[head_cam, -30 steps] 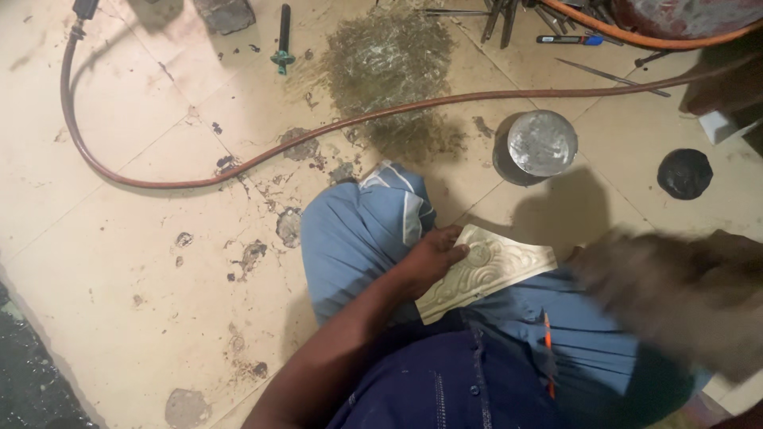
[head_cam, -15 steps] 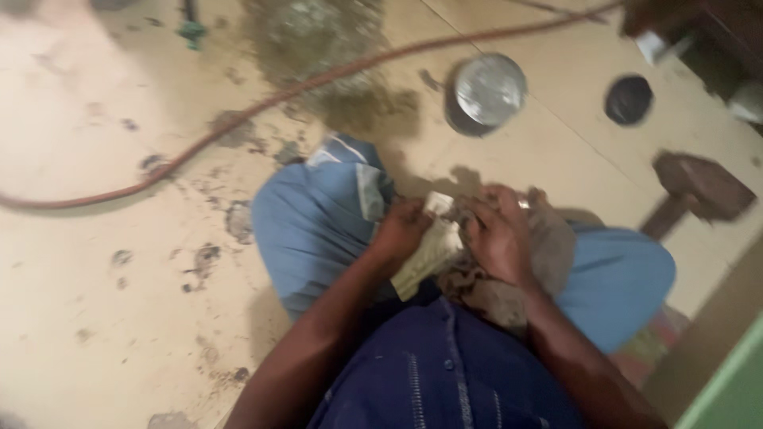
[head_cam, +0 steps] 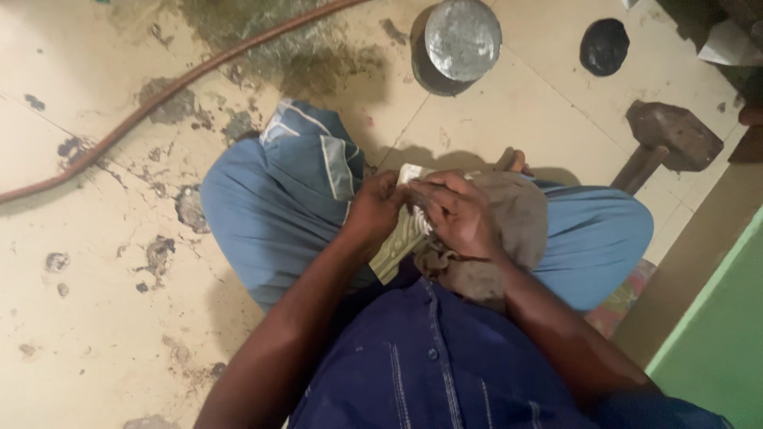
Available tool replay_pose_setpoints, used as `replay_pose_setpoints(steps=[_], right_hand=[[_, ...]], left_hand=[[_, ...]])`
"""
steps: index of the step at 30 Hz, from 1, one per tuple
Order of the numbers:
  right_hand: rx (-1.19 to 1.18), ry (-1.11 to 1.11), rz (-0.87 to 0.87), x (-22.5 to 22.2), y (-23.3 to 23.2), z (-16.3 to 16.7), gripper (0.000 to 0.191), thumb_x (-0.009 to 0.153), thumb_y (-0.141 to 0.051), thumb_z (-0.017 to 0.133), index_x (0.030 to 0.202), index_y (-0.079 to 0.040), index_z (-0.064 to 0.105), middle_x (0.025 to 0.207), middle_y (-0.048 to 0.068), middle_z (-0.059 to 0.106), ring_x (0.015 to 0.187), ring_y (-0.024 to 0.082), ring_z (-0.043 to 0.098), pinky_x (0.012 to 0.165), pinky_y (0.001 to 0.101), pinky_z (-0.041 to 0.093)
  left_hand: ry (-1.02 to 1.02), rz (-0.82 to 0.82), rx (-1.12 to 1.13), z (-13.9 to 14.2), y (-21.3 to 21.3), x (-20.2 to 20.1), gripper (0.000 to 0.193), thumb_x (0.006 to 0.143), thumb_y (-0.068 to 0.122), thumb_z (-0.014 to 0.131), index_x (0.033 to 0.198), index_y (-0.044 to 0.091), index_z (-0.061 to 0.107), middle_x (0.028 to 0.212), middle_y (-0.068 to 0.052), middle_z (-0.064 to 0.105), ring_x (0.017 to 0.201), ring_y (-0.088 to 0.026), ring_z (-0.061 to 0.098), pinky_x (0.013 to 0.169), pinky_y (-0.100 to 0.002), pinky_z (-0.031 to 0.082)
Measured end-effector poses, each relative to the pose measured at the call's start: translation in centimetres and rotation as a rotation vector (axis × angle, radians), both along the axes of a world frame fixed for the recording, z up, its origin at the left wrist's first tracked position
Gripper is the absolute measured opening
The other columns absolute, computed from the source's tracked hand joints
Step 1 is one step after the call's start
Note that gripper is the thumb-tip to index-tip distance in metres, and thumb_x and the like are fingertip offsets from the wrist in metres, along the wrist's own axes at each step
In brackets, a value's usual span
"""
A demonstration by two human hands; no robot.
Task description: The person sits cross-legged on the floor with a thin white sheet in their lap and traces along an embossed floral pattern using an orange pencil-like tool. They briefly wipe the sheet with a cloth, set it down, reach toward a toolbox, then resume tracing the pattern.
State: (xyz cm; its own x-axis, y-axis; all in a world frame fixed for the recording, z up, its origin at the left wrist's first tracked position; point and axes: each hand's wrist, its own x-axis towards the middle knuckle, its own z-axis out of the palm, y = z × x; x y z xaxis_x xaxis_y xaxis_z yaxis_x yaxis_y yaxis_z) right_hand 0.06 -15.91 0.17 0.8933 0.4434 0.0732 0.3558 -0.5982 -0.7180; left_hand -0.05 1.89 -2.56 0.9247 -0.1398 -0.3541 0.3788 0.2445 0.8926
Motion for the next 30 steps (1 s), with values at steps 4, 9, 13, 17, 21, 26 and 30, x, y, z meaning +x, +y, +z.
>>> replay_pose_setpoints(steps=[4,9,13,17,21,26,30], right_hand=[[-0.129,-0.113,0.008,-0.5,0.9,0.9,0.032,0.089,-0.002,0.067,0.119,-0.009,0.074,0.111,0.013,0.068,0.097,0.03,0.07,0.081,0.0361,0.057],[-0.064,-0.058,-0.2,0.1,1.4,-0.1,0.024,0.096,-0.009,0.068,0.119,-0.011,0.074,0.113,0.01,0.071,0.101,0.028,0.072,0.087,0.0376,0.059],[-0.277,-0.197,0.06,0.4,0.8,-0.9,0.028,0.092,-0.008,0.067,0.118,-0.011,0.076,0.113,0.013,0.071,0.099,0.033,0.068,0.081,0.0429,0.055],[-0.065,0.022,-0.139,-0.4,0.0,-1.1,0.028,0.094,-0.006,0.063,0.119,-0.011,0.074,0.11,0.014,0.068,0.098,0.03,0.069,0.08,0.0393,0.056],[-0.117,-0.09,0.071,-0.5,0.2,-0.5,0.033,0.087,-0.002,0.066,0.117,-0.007,0.077,0.101,0.014,0.068,0.091,0.031,0.066,0.078,0.0383,0.055],[0.048,-0.049,-0.131,0.5,0.8,-1.0,0.031,0.088,0.005,0.066,0.116,-0.005,0.076,0.102,0.014,0.066,0.096,0.028,0.066,0.084,0.0352,0.053],[0.026,-0.082,-0.039,0.3,0.4,-1.4,0.033,0.087,0.006,0.065,0.115,-0.006,0.076,0.1,0.013,0.068,0.093,0.026,0.067,0.081,0.0336,0.054]], left_hand=[[0.033,0.049,-0.015,-0.5,-0.1,-0.1,0.02,0.103,0.008,0.055,0.112,-0.005,0.069,0.099,-0.01,0.075,0.089,-0.015,0.065,0.081,-0.031,0.052],[0.067,0.043,-0.002,-0.5,-0.1,-0.4,0.024,0.102,0.014,0.054,0.114,-0.002,0.067,0.104,-0.01,0.075,0.09,-0.015,0.067,0.083,-0.032,0.053],[-0.008,0.044,0.3,-0.3,0.2,-0.3,0.024,0.103,0.016,0.056,0.105,-0.005,0.069,0.093,-0.018,0.072,0.085,-0.021,0.064,0.079,-0.037,0.052],[-0.112,0.025,0.292,-0.3,0.3,-0.3,0.024,0.103,0.017,0.055,0.111,-0.001,0.068,0.093,-0.016,0.072,0.084,-0.024,0.068,0.079,-0.037,0.052],[0.037,0.014,0.318,-0.3,0.2,-0.5,0.027,0.101,0.02,0.054,0.11,-0.001,0.069,0.088,-0.019,0.072,0.081,-0.03,0.069,0.075,-0.039,0.053],[-0.162,0.056,0.406,-0.7,0.2,-0.3,0.026,0.102,0.02,0.056,0.112,-0.001,0.068,0.1,-0.02,0.072,0.092,-0.034,0.071,0.082,-0.041,0.053],[-0.053,0.01,0.443,-0.6,0.3,-0.4,0.024,0.102,0.02,0.055,0.107,0.001,0.068,0.096,-0.021,0.071,0.09,-0.036,0.07,0.079,-0.042,0.053]])
